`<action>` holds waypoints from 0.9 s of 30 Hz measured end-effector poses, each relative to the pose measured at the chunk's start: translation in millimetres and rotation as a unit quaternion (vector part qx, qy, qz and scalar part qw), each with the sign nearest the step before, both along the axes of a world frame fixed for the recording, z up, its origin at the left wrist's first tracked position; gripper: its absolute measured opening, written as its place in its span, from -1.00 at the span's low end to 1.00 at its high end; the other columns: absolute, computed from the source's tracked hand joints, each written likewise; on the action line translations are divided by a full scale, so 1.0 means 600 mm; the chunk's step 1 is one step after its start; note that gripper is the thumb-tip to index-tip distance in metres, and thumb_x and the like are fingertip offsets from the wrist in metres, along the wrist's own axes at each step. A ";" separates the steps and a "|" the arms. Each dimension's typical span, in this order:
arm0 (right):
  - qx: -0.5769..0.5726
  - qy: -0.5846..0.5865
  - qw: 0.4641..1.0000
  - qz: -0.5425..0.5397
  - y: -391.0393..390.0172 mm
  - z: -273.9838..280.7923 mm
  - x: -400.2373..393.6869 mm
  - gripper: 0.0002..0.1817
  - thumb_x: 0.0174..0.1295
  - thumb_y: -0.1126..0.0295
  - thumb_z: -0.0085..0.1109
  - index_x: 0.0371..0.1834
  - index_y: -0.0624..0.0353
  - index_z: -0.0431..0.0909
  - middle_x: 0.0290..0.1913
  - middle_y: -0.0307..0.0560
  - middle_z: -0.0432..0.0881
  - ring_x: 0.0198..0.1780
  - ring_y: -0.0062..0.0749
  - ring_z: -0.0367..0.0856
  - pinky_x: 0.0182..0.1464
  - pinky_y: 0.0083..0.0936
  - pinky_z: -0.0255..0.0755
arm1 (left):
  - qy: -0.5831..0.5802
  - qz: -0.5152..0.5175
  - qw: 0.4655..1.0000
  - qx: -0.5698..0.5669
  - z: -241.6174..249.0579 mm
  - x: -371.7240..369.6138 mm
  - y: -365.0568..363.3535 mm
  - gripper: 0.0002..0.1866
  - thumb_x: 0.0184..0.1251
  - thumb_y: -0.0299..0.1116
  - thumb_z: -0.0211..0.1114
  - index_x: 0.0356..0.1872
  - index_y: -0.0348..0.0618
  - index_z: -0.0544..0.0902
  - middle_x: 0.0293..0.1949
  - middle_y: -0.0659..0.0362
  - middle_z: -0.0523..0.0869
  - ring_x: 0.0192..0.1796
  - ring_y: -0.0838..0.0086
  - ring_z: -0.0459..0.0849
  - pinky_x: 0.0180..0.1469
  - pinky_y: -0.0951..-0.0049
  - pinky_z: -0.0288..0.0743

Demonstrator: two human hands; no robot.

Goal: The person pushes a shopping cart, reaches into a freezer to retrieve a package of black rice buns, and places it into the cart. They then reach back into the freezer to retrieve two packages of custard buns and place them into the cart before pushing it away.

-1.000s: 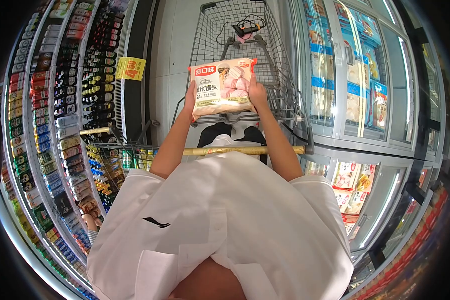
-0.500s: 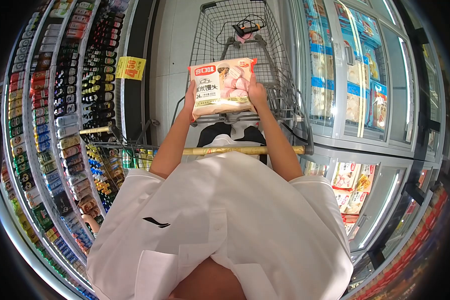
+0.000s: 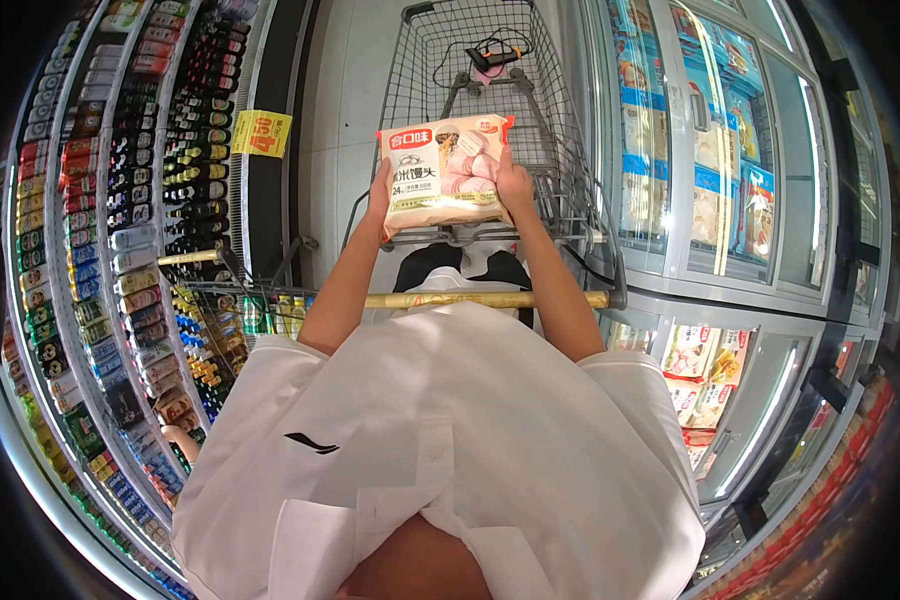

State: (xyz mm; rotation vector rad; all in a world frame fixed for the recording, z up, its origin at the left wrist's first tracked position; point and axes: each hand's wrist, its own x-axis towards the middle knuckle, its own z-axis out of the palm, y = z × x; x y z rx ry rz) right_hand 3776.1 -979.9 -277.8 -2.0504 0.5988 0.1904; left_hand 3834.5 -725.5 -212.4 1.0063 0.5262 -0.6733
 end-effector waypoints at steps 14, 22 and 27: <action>0.224 0.080 0.967 -0.095 0.001 0.057 0.008 -0.03 0.31 -0.43 -0.14 -0.12 0.51 0.68 -0.20 0.25 0.72 -0.07 -0.12 0.71 0.03 -0.29 0.48 | 0.027 -0.023 0.999 -0.008 0.009 -0.010 0.005 -0.34 0.45 0.17 0.09 0.30 -0.18 0.50 0.05 0.10 0.73 -0.03 0.38 0.74 0.02 0.40 0.60; 0.346 0.096 0.927 -0.112 0.006 0.089 0.014 -0.18 0.34 -0.28 0.03 0.09 0.47 0.58 -0.11 0.16 0.72 -0.18 -0.25 0.77 -0.18 -0.40 0.64 | 0.014 -0.079 0.996 0.049 0.077 -0.014 0.001 -0.35 0.30 0.03 0.37 0.27 -0.22 0.51 0.02 0.09 0.73 -0.05 0.40 0.75 0.01 0.38 0.63; 0.410 0.137 0.894 -0.115 0.013 0.111 0.019 -0.21 0.38 -0.19 0.08 0.33 0.38 0.42 0.02 0.14 0.69 -0.11 -0.23 0.77 -0.13 -0.42 0.68 | -0.013 -0.081 0.996 0.032 0.085 -0.014 0.006 -0.42 0.26 -0.18 0.45 0.25 -0.20 0.53 0.02 0.09 0.73 -0.05 0.40 0.75 -0.02 0.42 0.64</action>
